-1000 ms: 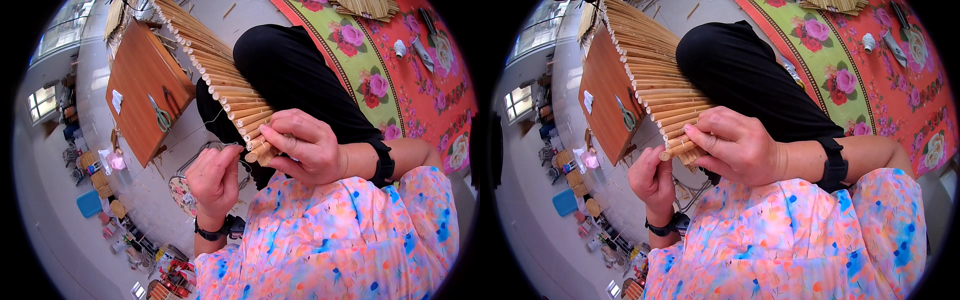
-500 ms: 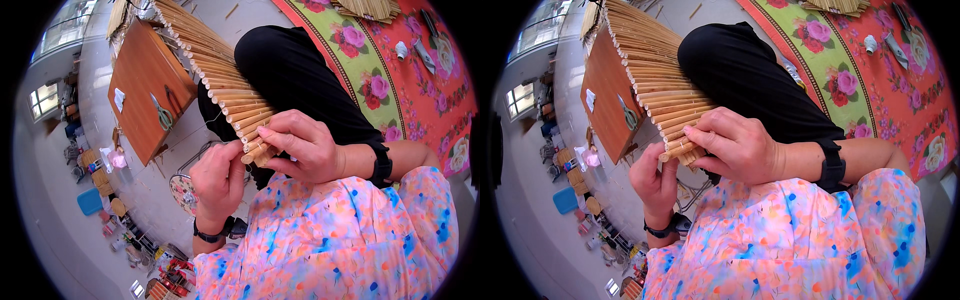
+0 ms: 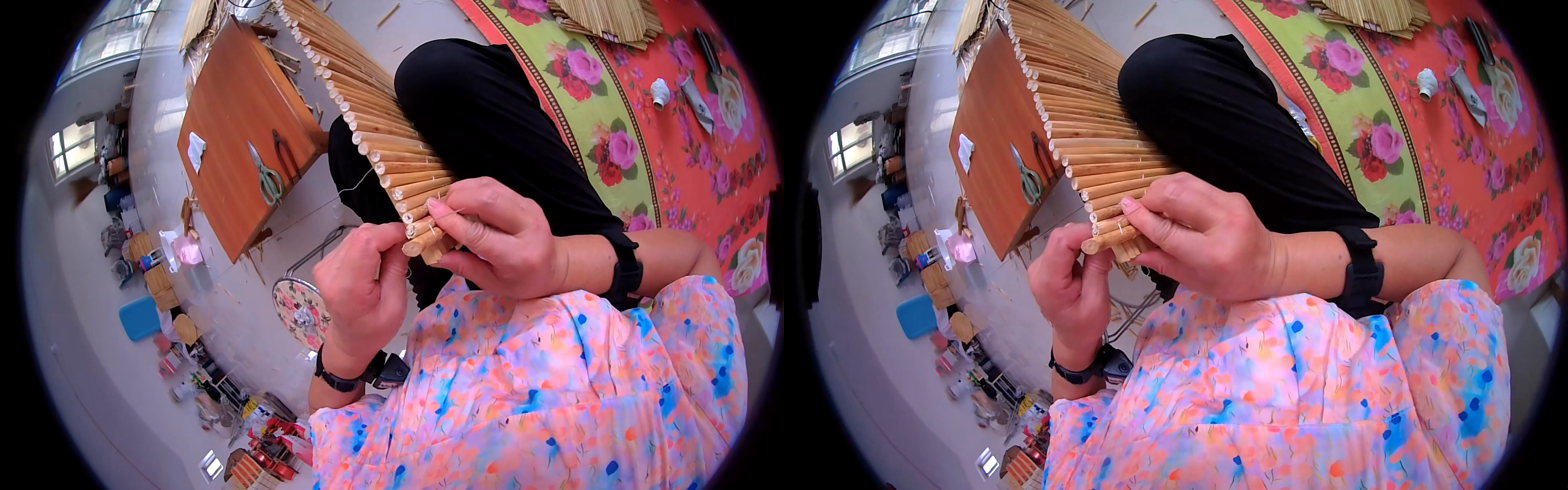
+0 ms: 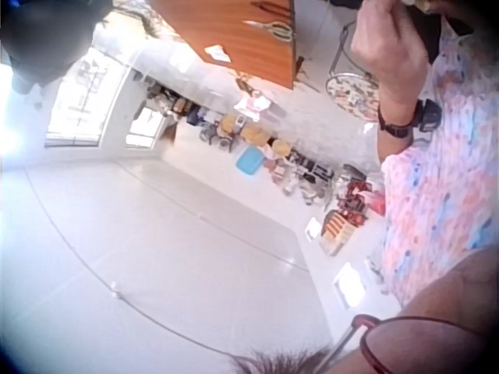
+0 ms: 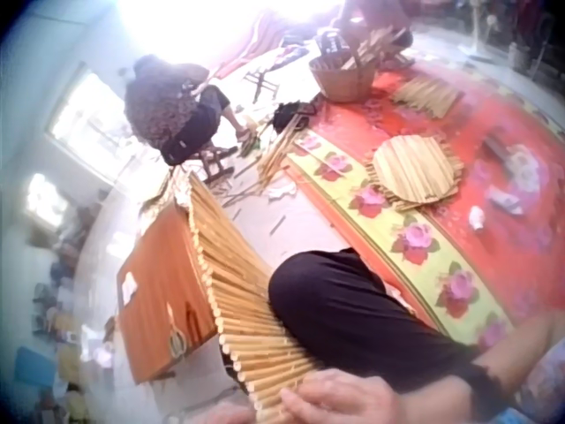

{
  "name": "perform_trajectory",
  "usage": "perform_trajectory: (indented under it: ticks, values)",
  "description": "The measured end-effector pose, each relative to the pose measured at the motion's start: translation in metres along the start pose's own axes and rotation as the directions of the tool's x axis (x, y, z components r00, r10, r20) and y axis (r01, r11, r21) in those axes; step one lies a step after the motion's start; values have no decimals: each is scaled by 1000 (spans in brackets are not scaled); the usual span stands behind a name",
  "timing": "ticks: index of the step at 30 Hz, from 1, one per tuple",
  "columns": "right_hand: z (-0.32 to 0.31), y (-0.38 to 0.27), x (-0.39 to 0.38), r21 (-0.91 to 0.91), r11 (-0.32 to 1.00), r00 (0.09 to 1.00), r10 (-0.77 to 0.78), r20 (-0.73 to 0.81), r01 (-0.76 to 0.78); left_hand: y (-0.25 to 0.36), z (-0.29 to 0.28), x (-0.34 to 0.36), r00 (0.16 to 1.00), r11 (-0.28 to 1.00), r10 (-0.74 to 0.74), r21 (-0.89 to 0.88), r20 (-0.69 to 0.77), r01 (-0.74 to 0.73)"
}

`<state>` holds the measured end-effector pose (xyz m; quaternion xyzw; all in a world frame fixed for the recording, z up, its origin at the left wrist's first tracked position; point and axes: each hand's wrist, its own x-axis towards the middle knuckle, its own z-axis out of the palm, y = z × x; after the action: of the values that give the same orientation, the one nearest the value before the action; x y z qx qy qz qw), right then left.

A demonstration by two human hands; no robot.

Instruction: The person sits on the floor and weaves a bamboo mat by threading a white string through the ends of bamboo strips. They use scissors to trim excess string and a knife to adjust the bamboo edges, repeating the process to secure the mat's structure.

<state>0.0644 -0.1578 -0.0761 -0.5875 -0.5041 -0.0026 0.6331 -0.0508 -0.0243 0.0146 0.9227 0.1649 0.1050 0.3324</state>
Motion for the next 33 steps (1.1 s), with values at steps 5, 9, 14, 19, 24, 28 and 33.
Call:
perform_trajectory:
  ticks: [5, 9, 14, 19, 24, 28, 33]
  values:
    - [-1, 1, 1, -2, 1000, 1000, -8, 12, 8, 6, 4, 3, 999, 999, -38, -14, -30, 38]
    - [-1, 1, 0, 6, 1000, 1000, -17, 22, 16, 7, 7, -1, 992, 992, -116, -58, -51, 113]
    - [-1, -2, 0, -4, 1000, 999, 20, 39, -20, 10, 14, -3, 974, 969, -172, -202, -145, 141]
    - [-3, -2, 0, 13, 999, 998, 37, 48, -38, 16, 12, -2, 981, 986, -144, -103, -131, 131]
    - [-1, -1, 0, 2, 999, 999, 32, 19, -32, 17, 13, 1, 988, 994, -90, -65, -127, 82]
    - [1, -2, 0, 12, 1000, 1000, 23, -10, -23, 19, 12, 3, 993, 996, -62, -71, -99, 55]
    - [-5, -4, 1, 39, 998, 996, 50, 71, -53, 20, 11, 5, 996, 998, -33, -46, -80, 29]
